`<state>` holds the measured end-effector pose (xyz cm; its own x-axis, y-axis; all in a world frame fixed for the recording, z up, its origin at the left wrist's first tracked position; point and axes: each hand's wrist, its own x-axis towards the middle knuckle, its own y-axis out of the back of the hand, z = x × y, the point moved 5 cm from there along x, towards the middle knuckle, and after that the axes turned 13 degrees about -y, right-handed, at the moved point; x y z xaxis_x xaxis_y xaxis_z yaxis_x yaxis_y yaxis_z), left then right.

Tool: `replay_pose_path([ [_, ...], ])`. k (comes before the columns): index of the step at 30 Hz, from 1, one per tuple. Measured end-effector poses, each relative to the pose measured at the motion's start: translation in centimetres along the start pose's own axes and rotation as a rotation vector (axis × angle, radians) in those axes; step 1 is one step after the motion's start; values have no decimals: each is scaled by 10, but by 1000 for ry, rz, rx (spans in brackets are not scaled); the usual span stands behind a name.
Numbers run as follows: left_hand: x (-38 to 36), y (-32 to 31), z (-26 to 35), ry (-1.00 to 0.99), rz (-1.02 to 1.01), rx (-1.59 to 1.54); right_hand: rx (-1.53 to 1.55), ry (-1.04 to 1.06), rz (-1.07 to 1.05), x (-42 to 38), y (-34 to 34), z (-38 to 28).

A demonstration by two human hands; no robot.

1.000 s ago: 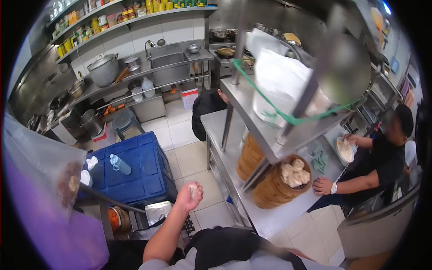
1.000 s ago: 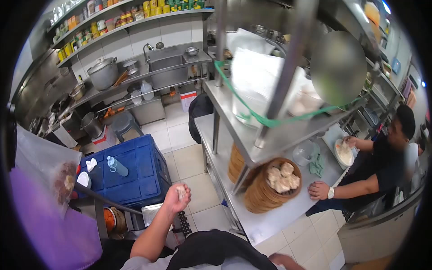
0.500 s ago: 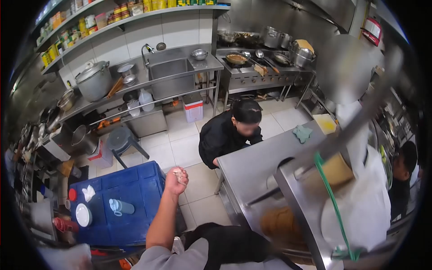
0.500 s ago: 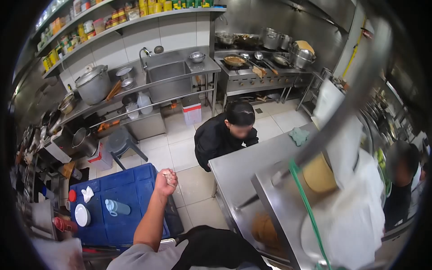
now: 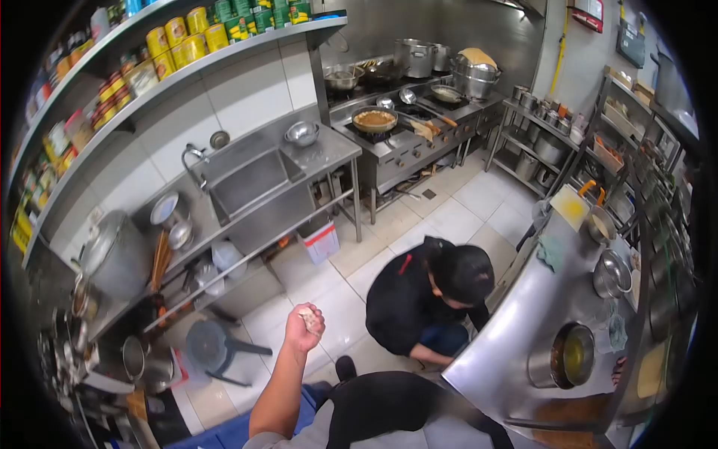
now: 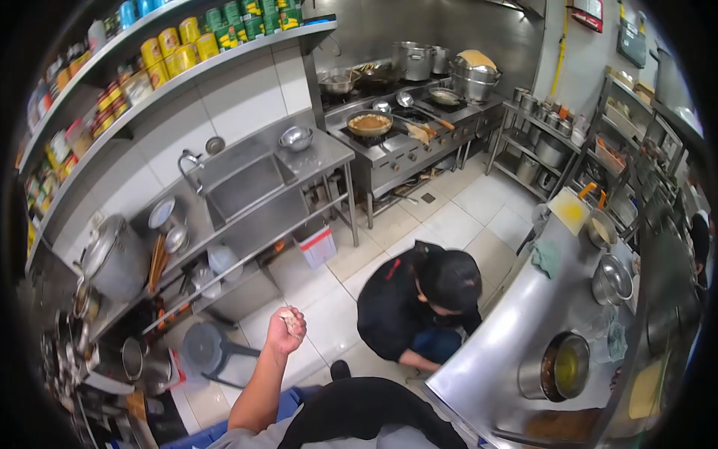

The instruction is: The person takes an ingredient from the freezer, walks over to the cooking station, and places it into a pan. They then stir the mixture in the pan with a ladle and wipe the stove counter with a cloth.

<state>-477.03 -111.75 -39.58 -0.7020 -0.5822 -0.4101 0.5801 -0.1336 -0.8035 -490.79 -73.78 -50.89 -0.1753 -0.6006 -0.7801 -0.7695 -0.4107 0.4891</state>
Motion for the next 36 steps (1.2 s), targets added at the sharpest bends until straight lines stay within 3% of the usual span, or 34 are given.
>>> replay_pose_path([
  [8, 179, -104, 67, 271, -115, 177, 329, -187, 154, 62, 129, -63],
  [16, 333, -174, 155, 353, -224, 346, 347, -43, 74, 162, 286, -169],
  [18, 374, -183, 174, 326, -155, 352, 356, -58, 239, 191, 371, -190],
  [20, 401, -195, 191, 335, -98, 373, 590, -74, 578, 227, 428, -197],
  [22, 431, -219, 193, 349, -92, 366, 589, -58, 485, 244, 474, -202],
  [24, 456, -246, 196, 343, -96, 321, 527, 30, 385, 267, 512, -200],
  [27, 507, -285, 187, 384, -138, 325, 398, -28, 307, 279, 579, -176],
  [33, 646, -386, 130, 470, -297, 307, 660, -146, 562, 325, 694, -67],
  [36, 722, -463, 91, 513, -412, 281, 704, -476, 506, 323, 723, -9],
])
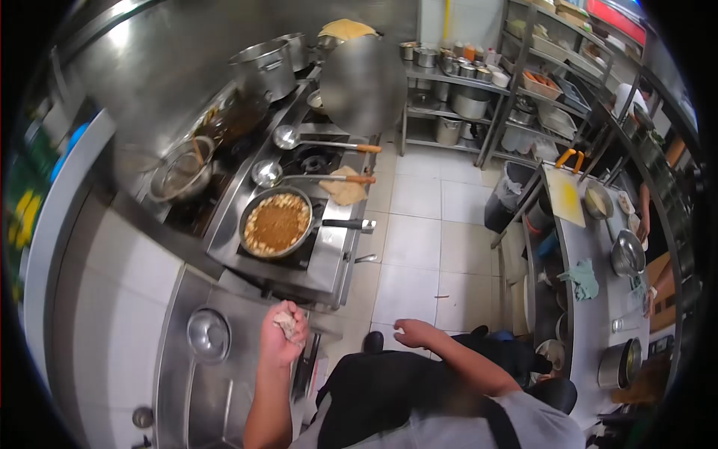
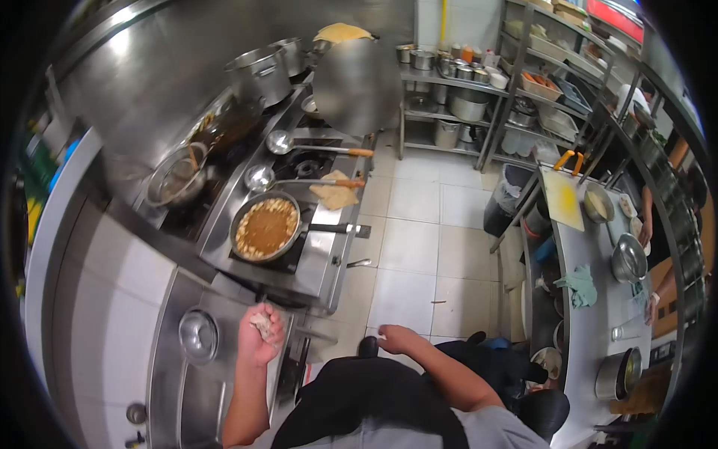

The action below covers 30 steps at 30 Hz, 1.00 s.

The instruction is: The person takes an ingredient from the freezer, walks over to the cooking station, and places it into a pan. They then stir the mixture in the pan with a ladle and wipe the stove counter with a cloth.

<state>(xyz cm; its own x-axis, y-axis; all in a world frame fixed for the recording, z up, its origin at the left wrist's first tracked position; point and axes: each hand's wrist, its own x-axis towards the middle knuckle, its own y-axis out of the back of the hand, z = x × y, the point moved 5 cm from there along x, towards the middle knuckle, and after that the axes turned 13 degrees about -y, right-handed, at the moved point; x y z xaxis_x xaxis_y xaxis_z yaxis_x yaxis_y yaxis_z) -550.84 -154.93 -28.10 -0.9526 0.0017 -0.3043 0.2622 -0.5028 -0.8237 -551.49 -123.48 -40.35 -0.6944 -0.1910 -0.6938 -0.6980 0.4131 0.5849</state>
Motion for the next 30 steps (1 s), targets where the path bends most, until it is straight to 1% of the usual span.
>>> replay_pose_path([
  [1, 37, -15, 4, -23, -56, -4, -48, 11, -21, 32, -5, 24],
  [2, 74, -30, 7, -8, -69, -8, -114, 22, -43, 69, -18, 69],
  [4, 152, -61, 17, 11, -66, 25, -118, -15, -132, 99, -17, 138],
  [6, 236, -88, 23, 2, -124, 48, 63, -262, -89, 114, 3, 203],
  [7, 279, -102, 24, -8, -149, 70, 170, -344, -62, 114, 13, 234],
  [8, 324, -116, 27, -22, -173, 93, 191, -387, -48, 120, 25, 262],
  [9, 369, -130, 31, -39, -198, 121, 158, -394, -41, 128, 32, 293],
  [10, 415, -143, 33, -46, -148, 132, 101, -375, -44, 139, 38, 324],
  [11, 458, -158, 36, -92, -132, 170, 37, -332, -54, 155, 40, 355],
  [12, 501, -172, 36, -107, -167, 145, -26, -268, -68, 173, 35, 391],
  [14, 578, -192, 36, -179, -118, 118, -43, -129, -38, 210, 37, 466],
  [16, 648, -190, 28, -240, -65, 92, 141, -79, 5, 230, 104, 502],
  [18, 707, -185, 18, -273, 44, 65, -236, -103, -119, 238, 215, 477],
  [19, 735, -181, 12, -285, 63, 49, -460, -46, -154, 245, 278, 458],
  [20, 761, -173, 8, -287, 95, 42, -688, 52, -142, 257, 336, 438],
  [21, 783, -173, 8, -294, 121, 40, -857, 122, -73, 274, 391, 426],
  [23, 820, -184, 12, -316, 159, 49, -880, 61, 250, 324, 490, 447],
  [24, 841, -185, 15, -316, 210, 80, -53, -227, 386, 332, 545, 439],
  [25, 864, -187, 19, -316, 258, 110, 788, -495, 469, 328, 581, 438],
  [26, 886, -192, 26, -330, 279, 109, 785, -487, 463, 341, 601, 432],
  [28, 934, -201, 43, -372, 294, 163, 888, -464, 642, 366, 650, 422],
  [30, 984, -206, 57, -417, 315, 269, 781, -409, 487, 382, 667, 409],
])
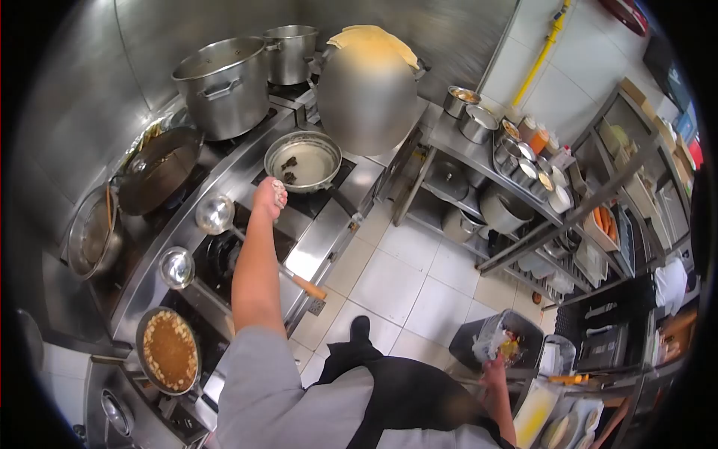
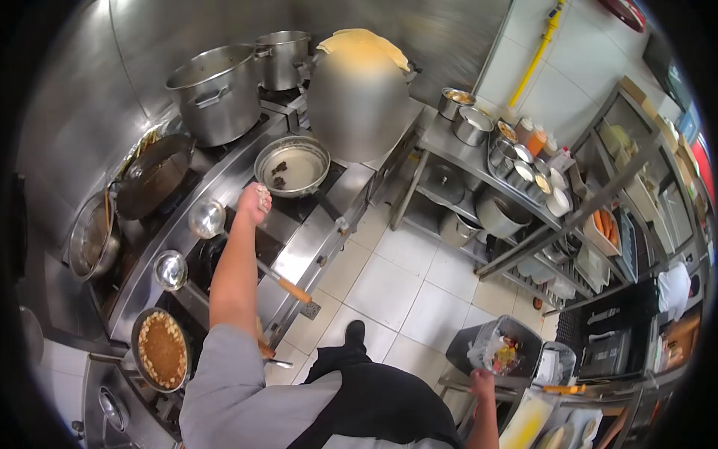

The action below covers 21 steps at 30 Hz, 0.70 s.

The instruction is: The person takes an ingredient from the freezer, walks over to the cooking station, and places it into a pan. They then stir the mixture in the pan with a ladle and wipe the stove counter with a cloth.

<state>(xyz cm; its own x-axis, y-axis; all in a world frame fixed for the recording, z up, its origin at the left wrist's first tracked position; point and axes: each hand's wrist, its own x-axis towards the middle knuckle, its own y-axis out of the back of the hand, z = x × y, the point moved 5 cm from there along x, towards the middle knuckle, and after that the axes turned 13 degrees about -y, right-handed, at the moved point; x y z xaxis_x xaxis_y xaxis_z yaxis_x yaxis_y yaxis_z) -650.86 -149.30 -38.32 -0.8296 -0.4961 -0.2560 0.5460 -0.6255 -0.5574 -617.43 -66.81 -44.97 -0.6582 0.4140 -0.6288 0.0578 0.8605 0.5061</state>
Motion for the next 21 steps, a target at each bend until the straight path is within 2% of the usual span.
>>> replay_pose_path([
  [2, 35, -26, -3, -49, 47, 97, -182, 115, -86, 43, -5, 39],
  [4, 61, -46, -2, -110, 120, 291, -484, 104, -202, 74, -23, 42],
  [5, 73, -54, -6, -101, 142, 287, -595, 62, -255, 89, -33, 34],
  [7, 99, -67, -10, -123, 77, 600, -687, -10, -319, 115, -46, 10],
  [9, 131, -65, -19, -149, 116, 738, -690, -41, -330, 144, -48, -25],
  [11, 149, -72, -21, -144, 161, 1046, -686, -44, -334, 175, -46, -58],
  [12, 158, -74, -20, -145, 179, 1055, -692, -32, -340, 192, -47, -75],
  [14, 182, -78, -22, -361, 123, 1365, -720, 15, -359, 232, -47, -107],
  [15, 196, -73, -23, -355, 156, 1366, -746, 63, -374, 256, -48, -124],
  [16, 211, -73, -18, -442, 120, 1471, -785, 118, -394, 279, -47, -142],
  [17, 213, -69, -18, -516, 82, 1578, -831, 177, -426, 302, -47, -159],
  [19, 157, -93, 16, -716, 298, 1247, -925, 340, -491, 352, -45, -199],
  [21, 82, -114, 51, -755, 377, 1219, -1011, 657, -601, 399, -57, -248],
])
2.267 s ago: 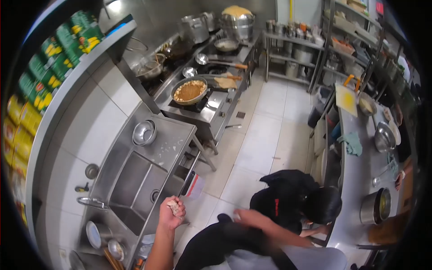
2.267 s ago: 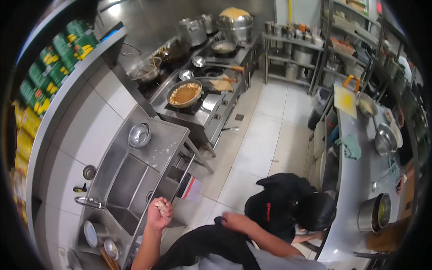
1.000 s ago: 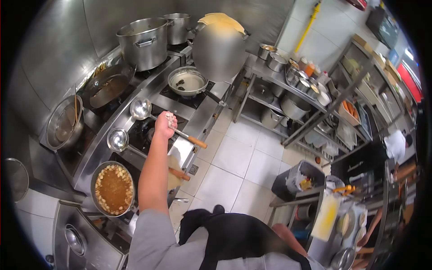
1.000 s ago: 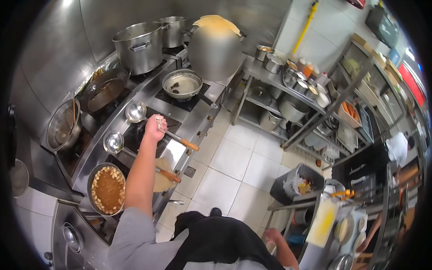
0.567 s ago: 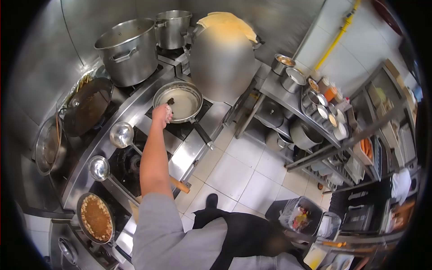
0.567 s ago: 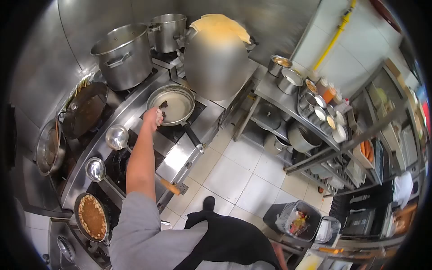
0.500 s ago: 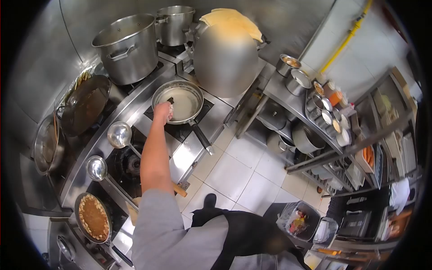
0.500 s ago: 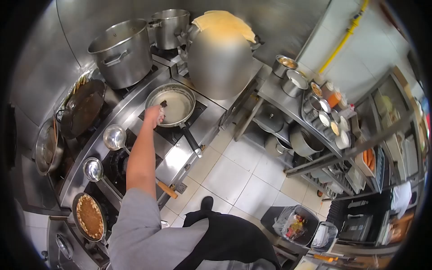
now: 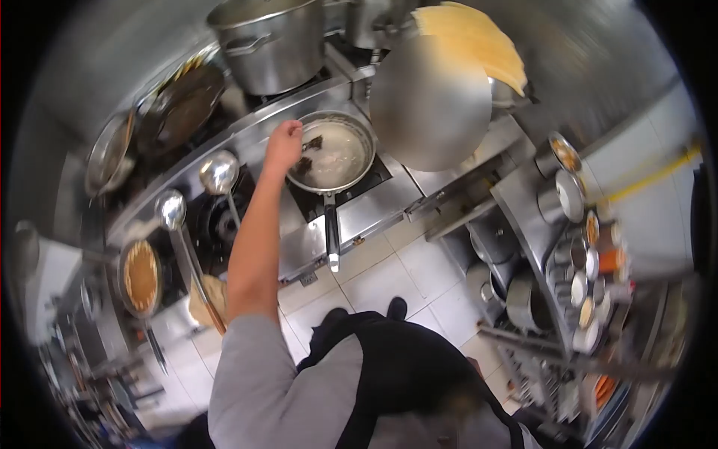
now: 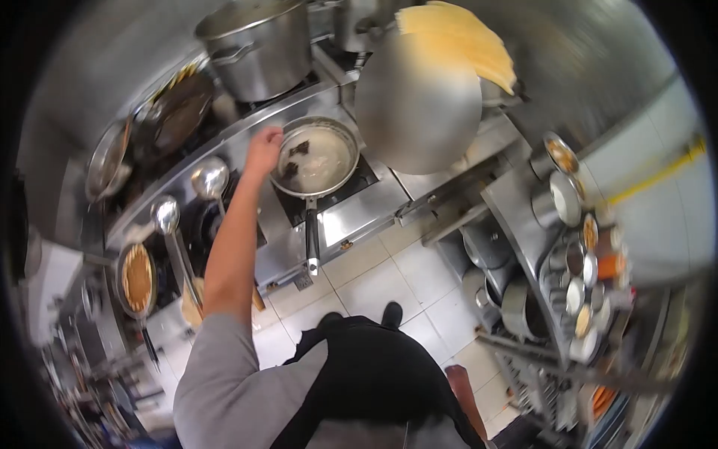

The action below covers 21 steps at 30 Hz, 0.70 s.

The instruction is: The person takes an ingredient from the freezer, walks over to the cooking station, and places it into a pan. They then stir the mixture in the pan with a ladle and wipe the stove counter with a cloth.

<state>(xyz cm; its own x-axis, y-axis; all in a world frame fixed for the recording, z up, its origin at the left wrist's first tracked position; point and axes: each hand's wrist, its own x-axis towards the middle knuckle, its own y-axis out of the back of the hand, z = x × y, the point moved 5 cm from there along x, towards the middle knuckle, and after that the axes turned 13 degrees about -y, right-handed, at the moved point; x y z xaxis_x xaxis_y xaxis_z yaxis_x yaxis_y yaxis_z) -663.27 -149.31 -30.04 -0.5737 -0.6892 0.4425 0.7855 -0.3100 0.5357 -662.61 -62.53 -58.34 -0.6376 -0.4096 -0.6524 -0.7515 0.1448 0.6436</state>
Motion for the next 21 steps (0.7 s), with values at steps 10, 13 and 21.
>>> replay_pose_path([
  [10, -405, -5, -5, 1091, -200, -718, -347, 226, -85, 177, 165, -94],
  [13, -449, -92, -100, 1123, 92, -677, -468, 346, -112, 166, 172, -143],
  [21, -435, -179, -194, 863, 540, -533, -176, 85, -309, 110, 147, -183],
])
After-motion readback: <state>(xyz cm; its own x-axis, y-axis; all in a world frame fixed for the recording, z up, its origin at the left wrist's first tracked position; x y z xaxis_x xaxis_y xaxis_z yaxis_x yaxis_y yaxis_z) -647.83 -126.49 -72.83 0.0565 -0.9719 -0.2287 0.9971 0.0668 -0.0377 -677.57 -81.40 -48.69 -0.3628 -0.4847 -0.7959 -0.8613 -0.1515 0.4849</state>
